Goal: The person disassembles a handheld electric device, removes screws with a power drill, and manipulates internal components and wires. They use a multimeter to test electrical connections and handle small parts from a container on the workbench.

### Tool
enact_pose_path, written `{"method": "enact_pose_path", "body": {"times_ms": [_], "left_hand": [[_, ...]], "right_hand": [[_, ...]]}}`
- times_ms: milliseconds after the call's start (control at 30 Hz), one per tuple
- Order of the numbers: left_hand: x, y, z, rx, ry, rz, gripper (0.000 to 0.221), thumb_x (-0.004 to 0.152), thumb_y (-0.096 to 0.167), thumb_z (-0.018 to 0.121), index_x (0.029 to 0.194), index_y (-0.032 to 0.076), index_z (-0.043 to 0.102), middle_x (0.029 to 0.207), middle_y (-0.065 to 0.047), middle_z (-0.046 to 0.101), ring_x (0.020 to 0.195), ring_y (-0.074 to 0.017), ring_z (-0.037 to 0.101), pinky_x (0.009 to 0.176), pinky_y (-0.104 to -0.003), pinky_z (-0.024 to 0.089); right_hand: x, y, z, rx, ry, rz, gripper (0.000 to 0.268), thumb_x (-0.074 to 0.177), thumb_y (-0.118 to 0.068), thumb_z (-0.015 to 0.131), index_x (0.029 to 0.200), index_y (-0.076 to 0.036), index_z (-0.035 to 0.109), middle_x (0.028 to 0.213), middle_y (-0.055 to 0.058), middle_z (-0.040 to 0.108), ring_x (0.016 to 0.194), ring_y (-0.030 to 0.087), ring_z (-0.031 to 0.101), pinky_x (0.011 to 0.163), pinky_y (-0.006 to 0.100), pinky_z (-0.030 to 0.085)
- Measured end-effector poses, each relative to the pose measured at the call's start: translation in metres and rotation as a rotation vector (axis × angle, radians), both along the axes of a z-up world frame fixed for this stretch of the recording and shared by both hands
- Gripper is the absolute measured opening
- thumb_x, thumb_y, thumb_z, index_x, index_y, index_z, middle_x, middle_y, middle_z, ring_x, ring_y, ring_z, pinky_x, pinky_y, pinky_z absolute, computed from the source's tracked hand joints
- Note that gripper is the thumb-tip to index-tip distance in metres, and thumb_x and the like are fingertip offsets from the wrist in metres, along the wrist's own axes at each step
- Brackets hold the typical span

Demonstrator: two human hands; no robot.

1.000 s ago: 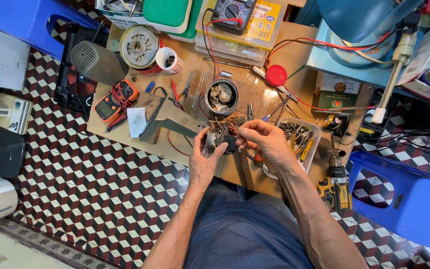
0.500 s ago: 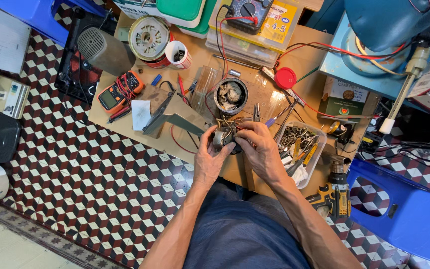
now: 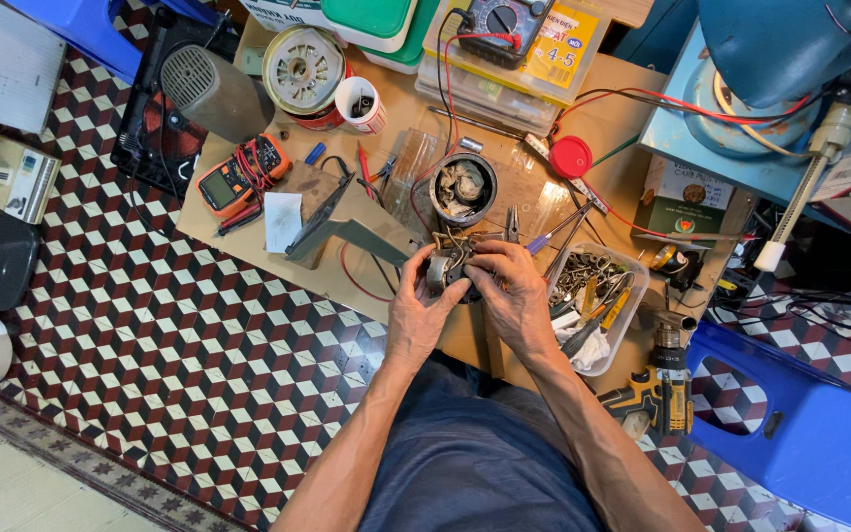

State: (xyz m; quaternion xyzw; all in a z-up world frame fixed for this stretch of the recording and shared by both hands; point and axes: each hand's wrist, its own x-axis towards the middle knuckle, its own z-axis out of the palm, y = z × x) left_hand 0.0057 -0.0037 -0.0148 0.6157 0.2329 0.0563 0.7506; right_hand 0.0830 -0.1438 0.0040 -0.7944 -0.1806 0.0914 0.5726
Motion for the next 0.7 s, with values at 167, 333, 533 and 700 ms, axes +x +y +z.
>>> {"method": "enact_pose_path", "body": {"times_ms": [167, 333, 533, 700], "left_hand": [[-0.0006, 0.0001, -0.0017, -0.035, 0.004, 0.002, 0.074, 0.088, 0.020, 0.081, 0.148, 0.004, 0.041, 0.136, -0.015, 0.061, 0.124, -0.0182, 0.060, 0.105, -0.032, 0.051], [-0.0005, -0.0002, 0.0004, -0.025, -0.001, 0.008, 0.075, 0.088, 0.021, 0.081, 0.149, 0.004, 0.041, 0.135, -0.015, 0.060, 0.124, -0.0188, 0.060, 0.105, -0.032, 0.051], [-0.0007, 0.0002, 0.0038, 0.040, 0.039, 0.000, 0.075, 0.087, 0.024, 0.081, 0.148, 0.005, 0.043, 0.133, -0.014, 0.062, 0.121, -0.0188, 0.063, 0.103, -0.032, 0.054], [0.0001, -0.0001, 0.0049, 0.022, 0.024, 0.003, 0.074, 0.087, 0.024, 0.081, 0.148, 0.005, 0.043, 0.133, -0.014, 0.062, 0.121, -0.0188, 0.062, 0.102, -0.032, 0.054]], "right_hand": [[0.0021, -0.0011, -0.0006, 0.013, 0.030, 0.008, 0.016, 0.090, -0.008, 0.075, 0.104, -0.002, 0.073, 0.118, 0.010, 0.070, 0.111, 0.023, 0.066, 0.095, 0.034, 0.052], [0.0039, -0.0044, -0.0003, 0.056, 0.022, 0.034, 0.015, 0.092, -0.007, 0.074, 0.107, -0.002, 0.072, 0.118, 0.009, 0.069, 0.109, 0.020, 0.067, 0.093, 0.032, 0.055], [0.0033, -0.0029, 0.0016, 0.013, 0.100, 0.021, 0.016, 0.092, -0.009, 0.073, 0.107, -0.004, 0.074, 0.121, 0.008, 0.068, 0.107, 0.019, 0.067, 0.088, 0.031, 0.056], [0.0026, -0.0022, 0.0071, -0.009, 0.058, 0.021, 0.016, 0.092, -0.009, 0.073, 0.107, -0.003, 0.073, 0.122, 0.009, 0.068, 0.105, 0.018, 0.069, 0.086, 0.031, 0.057]]}}
